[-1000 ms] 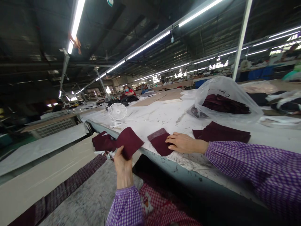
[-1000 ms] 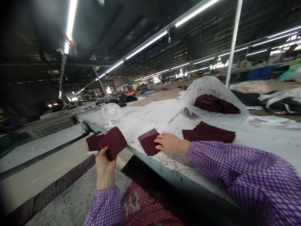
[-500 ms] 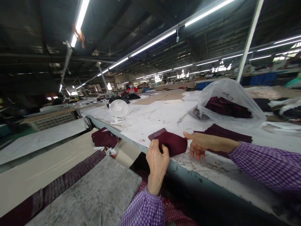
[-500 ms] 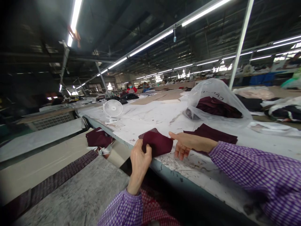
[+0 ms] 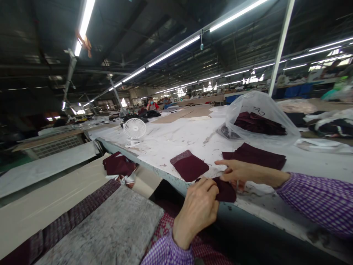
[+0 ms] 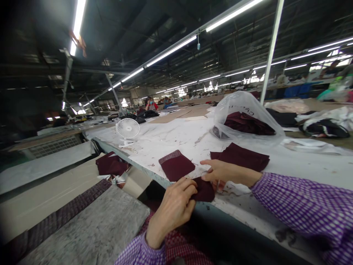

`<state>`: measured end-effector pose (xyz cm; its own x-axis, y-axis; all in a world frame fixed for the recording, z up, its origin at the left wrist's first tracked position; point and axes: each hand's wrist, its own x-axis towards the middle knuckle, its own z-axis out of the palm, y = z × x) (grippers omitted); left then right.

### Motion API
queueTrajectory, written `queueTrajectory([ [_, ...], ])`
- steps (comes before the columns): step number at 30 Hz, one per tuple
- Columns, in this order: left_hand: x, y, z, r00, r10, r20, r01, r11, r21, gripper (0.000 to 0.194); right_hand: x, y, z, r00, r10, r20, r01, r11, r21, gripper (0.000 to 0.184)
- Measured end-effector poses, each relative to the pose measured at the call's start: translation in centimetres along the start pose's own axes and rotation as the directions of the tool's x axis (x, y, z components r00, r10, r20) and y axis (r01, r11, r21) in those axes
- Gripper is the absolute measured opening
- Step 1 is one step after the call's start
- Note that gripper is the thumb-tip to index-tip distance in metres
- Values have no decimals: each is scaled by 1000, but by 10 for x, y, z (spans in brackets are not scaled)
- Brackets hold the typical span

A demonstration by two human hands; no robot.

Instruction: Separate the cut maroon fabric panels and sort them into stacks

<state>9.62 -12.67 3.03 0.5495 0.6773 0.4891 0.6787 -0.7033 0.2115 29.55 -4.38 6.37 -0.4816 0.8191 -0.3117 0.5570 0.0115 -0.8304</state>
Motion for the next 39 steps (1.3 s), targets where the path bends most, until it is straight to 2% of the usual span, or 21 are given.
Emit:
queueTrajectory([
  [4,-3,-3,0,999,8,36,-7,1000,-18,14,12,13,2,995,-94,-10,94,996,0,85],
  [7,-6,-5,-6,999,33,20,-29,988,-151,5,14,11,2,969,-245,-41,245,969,16,83],
  [9,-8,-8,-13,998,-21,-57,3,955,-298,21,10,3,2,946,-321,-43,321,947,3,80],
  [10,-8,-11,-17,986,-101,-137,46,934,-354,27,6,-3,2,939,-343,-32,344,939,-2,79],
  [11,-7,-15,-20,952,-203,-228,102,915,-390,30,1,-9,2,934,-358,-22,358,934,-1,77],
  [13,-3,-23,-27,842,-394,-369,228,879,-420,28,-7,-18,2,928,-372,-10,372,928,12,75],
  [14,1,-28,-29,804,-454,-384,282,859,-427,29,-10,-21,3,926,-376,-7,376,926,21,75],
  [15,5,-31,-30,798,-488,-353,323,842,-433,32,-11,-23,3,925,-380,-5,380,925,30,75],
  [18,22,-37,-31,863,-484,-144,387,818,-425,38,-8,-19,2,926,-378,-8,378,925,42,76],
  [19,27,-37,-30,873,-475,-108,402,827,-393,36,-6,-16,2,928,-372,-14,372,928,35,76],
  [24,49,-31,-20,885,-427,-187,389,897,-207,19,-1,-10,-1,942,-334,-32,331,941,-69,71],
  [27,57,-31,-8,894,-408,-185,363,902,-235,9,-2,-11,0,942,-335,-3,334,940,-72,71],
  [29,59,-34,1,886,-431,-174,372,882,-288,9,-3,-10,1,941,-339,13,339,937,-86,71],
  [31,60,-40,7,860,-496,-116,405,804,-435,11,-3,-10,0,944,-329,4,327,938,-117,69],
  [32,60,-43,8,845,-531,-59,418,726,-546,11,-3,-10,-1,947,-321,-12,317,940,-126,67],
  [34,59,-50,7,822,-562,93,420,489,-765,13,-5,-11,-4,951,-305,-54,297,947,-121,65],
  [36,57,-55,3,812,-548,200,391,256,-884,23,-6,-12,-5,951,-300,-74,293,952,-94,66],
  [37,56,-58,1,806,-551,216,375,194,-906,28,-6,-13,-5,951,-301,-76,295,952,-81,66],
  [38,56,-60,-1,801,-562,208,364,182,-913,32,-6,-14,-5,952,-298,-70,293,953,-71,67],
  [39,56,-61,-2,800,-571,184,362,215,-907,36,-6,-14,-4,955,-291,-65,287,956,-64,68],
])
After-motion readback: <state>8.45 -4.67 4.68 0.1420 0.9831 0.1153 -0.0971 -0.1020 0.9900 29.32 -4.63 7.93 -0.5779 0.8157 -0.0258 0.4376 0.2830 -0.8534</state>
